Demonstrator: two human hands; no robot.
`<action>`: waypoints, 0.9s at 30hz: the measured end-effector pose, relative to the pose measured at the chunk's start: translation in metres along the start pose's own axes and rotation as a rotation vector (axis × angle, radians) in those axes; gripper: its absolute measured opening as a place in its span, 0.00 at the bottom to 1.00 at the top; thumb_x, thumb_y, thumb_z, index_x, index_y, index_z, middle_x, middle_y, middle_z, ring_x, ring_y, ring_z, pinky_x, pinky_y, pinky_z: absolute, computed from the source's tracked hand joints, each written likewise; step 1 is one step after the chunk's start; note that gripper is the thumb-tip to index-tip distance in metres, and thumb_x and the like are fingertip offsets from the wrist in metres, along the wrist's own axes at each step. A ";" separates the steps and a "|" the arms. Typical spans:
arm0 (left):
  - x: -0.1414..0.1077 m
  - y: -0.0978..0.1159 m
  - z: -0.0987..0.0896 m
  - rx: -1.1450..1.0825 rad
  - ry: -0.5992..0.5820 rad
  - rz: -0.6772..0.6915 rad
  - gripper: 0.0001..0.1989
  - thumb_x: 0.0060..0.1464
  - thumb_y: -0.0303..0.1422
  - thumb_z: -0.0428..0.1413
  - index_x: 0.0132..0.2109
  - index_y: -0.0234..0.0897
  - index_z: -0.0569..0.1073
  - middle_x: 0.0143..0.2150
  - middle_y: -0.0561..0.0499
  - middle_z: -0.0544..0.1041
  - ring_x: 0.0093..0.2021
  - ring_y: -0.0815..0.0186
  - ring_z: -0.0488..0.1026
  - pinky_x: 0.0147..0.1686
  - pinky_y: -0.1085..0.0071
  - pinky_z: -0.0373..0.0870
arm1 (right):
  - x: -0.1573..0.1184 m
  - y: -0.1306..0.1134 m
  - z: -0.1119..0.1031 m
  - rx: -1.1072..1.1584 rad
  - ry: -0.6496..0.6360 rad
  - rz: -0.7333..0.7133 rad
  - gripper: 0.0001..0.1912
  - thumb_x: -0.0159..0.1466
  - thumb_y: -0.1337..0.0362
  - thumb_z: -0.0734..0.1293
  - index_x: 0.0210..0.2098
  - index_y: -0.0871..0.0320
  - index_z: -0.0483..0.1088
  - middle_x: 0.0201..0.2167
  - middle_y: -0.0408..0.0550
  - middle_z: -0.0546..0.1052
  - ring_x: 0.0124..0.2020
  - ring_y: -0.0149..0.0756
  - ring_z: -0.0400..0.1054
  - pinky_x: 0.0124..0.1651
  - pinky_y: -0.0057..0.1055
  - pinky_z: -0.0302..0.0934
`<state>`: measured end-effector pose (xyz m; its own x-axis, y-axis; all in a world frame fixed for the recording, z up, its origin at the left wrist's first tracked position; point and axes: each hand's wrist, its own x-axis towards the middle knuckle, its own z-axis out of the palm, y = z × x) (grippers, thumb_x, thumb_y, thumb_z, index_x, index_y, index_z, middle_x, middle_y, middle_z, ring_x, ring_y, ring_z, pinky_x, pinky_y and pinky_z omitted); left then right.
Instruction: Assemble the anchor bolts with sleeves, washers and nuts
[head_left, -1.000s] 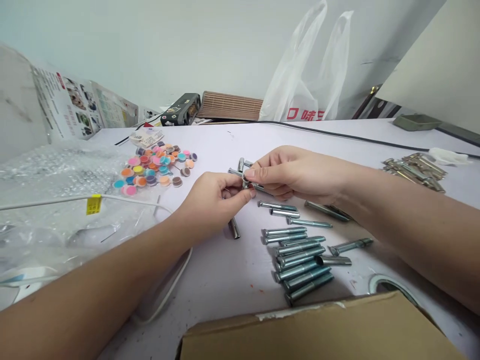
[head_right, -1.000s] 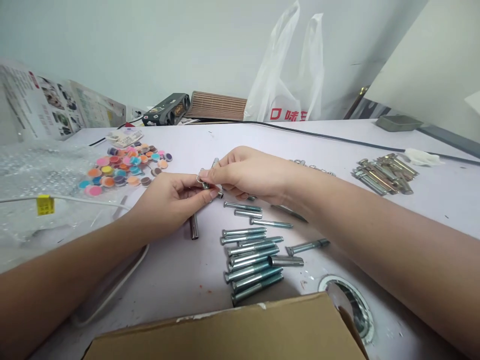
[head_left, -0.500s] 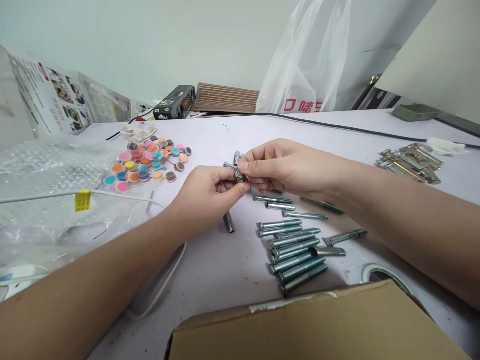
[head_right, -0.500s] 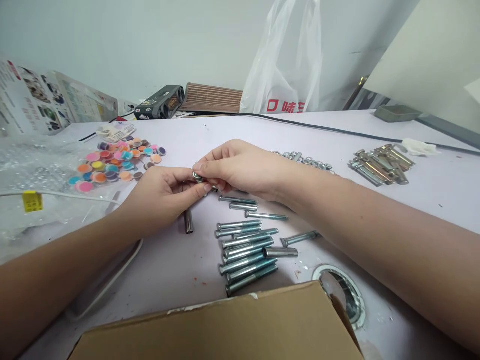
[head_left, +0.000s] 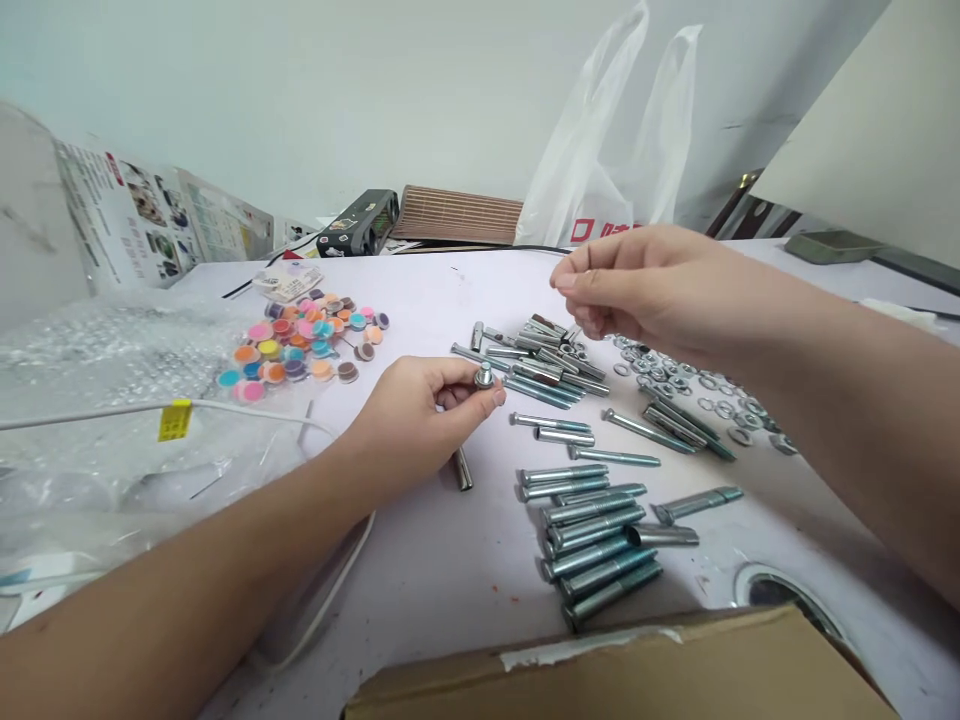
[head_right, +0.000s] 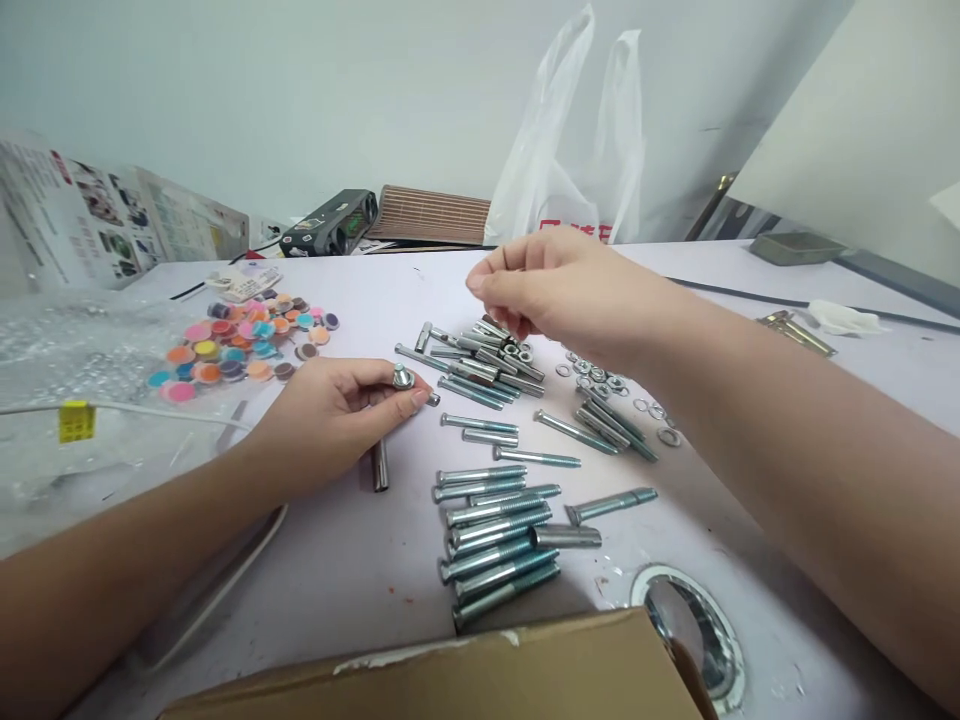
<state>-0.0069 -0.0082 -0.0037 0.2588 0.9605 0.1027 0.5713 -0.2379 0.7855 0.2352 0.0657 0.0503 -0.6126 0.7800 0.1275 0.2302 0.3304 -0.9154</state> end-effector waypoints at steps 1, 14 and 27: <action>0.000 0.000 0.000 -0.001 -0.002 0.000 0.18 0.61 0.45 0.56 0.38 0.34 0.80 0.28 0.50 0.75 0.26 0.68 0.67 0.24 0.73 0.58 | -0.002 -0.002 0.003 -0.031 -0.008 0.022 0.13 0.77 0.70 0.70 0.34 0.59 0.73 0.29 0.48 0.67 0.24 0.43 0.61 0.22 0.27 0.52; 0.000 0.003 0.000 -0.042 -0.015 0.017 0.12 0.61 0.37 0.56 0.33 0.33 0.76 0.23 0.56 0.65 0.25 0.74 0.59 0.24 0.76 0.55 | -0.007 -0.008 0.057 -0.290 -0.041 -0.058 0.15 0.76 0.88 0.70 0.46 0.63 0.71 0.30 0.39 0.73 0.30 0.43 0.70 0.29 0.31 0.64; 0.001 -0.001 0.002 -0.150 -0.019 -0.108 0.19 0.58 0.43 0.61 0.51 0.36 0.75 0.33 0.52 0.74 0.30 0.71 0.66 0.31 0.73 0.63 | 0.005 0.032 -0.062 -1.104 0.184 0.449 0.16 0.75 0.76 0.73 0.31 0.58 0.76 0.31 0.47 0.72 0.30 0.48 0.69 0.26 0.37 0.58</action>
<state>-0.0054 -0.0076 -0.0057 0.2182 0.9759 0.0026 0.4742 -0.1083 0.8737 0.2861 0.1129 0.0451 -0.2160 0.9763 0.0164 0.9727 0.2166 -0.0835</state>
